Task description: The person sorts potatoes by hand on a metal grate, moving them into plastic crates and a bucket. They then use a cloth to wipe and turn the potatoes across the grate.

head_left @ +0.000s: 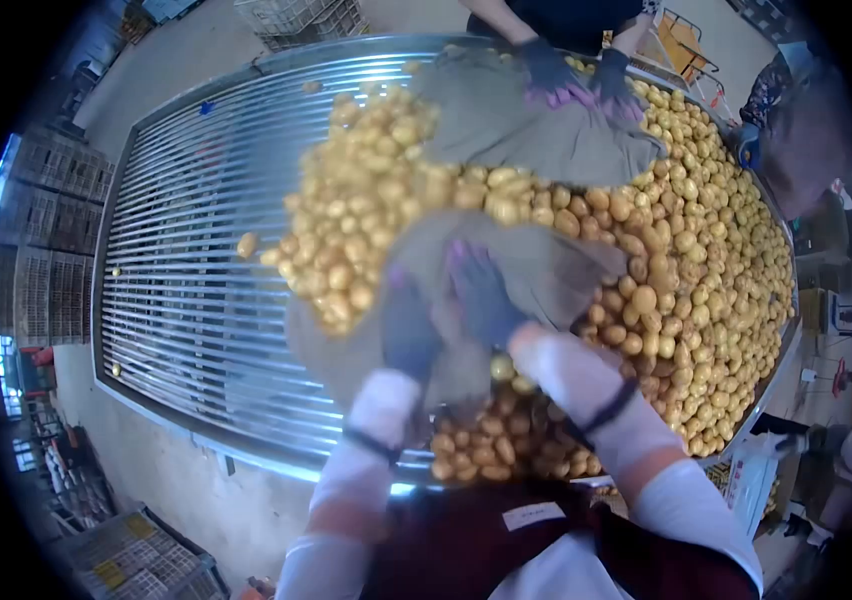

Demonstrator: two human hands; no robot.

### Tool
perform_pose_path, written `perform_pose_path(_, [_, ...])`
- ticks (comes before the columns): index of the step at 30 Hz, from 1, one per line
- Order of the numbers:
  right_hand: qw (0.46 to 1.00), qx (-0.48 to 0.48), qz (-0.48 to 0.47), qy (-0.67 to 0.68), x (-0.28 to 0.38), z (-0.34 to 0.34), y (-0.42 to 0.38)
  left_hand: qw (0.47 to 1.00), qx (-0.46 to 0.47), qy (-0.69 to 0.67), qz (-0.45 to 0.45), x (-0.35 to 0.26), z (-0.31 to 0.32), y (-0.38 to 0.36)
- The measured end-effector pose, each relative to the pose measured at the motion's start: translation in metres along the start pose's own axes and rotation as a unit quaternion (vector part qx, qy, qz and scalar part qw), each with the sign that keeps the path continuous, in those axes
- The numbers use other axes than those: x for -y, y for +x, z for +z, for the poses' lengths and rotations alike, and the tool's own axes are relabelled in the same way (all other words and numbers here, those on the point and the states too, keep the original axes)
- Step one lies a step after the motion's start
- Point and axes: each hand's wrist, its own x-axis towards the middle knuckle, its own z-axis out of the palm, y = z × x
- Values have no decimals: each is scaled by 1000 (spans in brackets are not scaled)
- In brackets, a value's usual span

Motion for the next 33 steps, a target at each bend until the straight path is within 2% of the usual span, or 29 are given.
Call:
perform_pose_path(1, [998,-53,-7,-21,-11,21,25,997,-75,-24,-9,12,3,26])
perform_pose_path(2, [997,-80,14,-6,-10,23,46,995,20,86,-37,5,-28,50])
perform_pose_path(5, [998,-35,52,-10,2,22,61,994,-74,-51,-59,35,-6,66])
perform_pose_path(7, [998,43,-18,-40,5,14,35,999,-13,20,-28,15,-30,34])
perform_pose_path(8, [993,84,-52,-58,4,8,14,997,64,-17,-32,9,-33,11])
perform_pose_path(10, [985,153,-82,-2,24,-40,-38,995,-83,-31,52,20,23,-58])
perform_pose_path(12, [979,138,12,149,41,-67,-96,998,-13,6,68,-24,-5,-98])
perform_pose_path(15, [983,157,12,93,51,-79,-108,995,67,-71,3,-44,-19,-91])
perform_pose_path(16, [982,183,-57,-7,38,-64,-96,993,73,-93,-20,-41,-18,-82])
perform_pose_path(18, [995,101,-8,-25,21,-22,-57,986,80,-135,-64,-24,-12,-34])
perform_pose_path(20, [981,63,-33,-179,5,6,-10,987,61,-125,-77,-8,-13,16])
perform_pose_path(21, [978,74,-24,-192,-3,19,8,988,145,-17,-43,-7,-30,41])
perform_pose_path(22, [975,83,-20,-205,-7,26,19,989,144,33,-28,-4,-31,45])
perform_pose_path(23, [986,70,-12,-153,-5,25,19,986,142,82,-13,-1,-32,49])
perform_pose_path(24, [993,56,-5,-100,-3,21,19,995,62,73,-14,17,2,46])
perform_pose_path(25, [998,45,4,-46,-2,16,16,998,4,56,-1,19,3,36])
perform_pose_path(27, [996,72,-48,-39,6,-22,-13,995,-90,19,41,9,-11,1])
perform_pose_path(28, [997,65,-11,38,12,-40,-33,990,-123,-4,70,1,-18,-26])
perform_pose_path(29, [991,59,28,116,18,-54,-57,988,-130,28,75,9,1,-57])
perform_pose_path(30, [998,9,5,57,21,-64,-84,986,-136,59,81,20,21,-84])
perform_pose_path(31, [999,-40,-16,-3,21,-75,-102,990,-103,69,70,16,13,-104])
perform_pose_path(33, [991,72,82,76,24,-104,-117,995,-30,86,42,0,-15,-143])
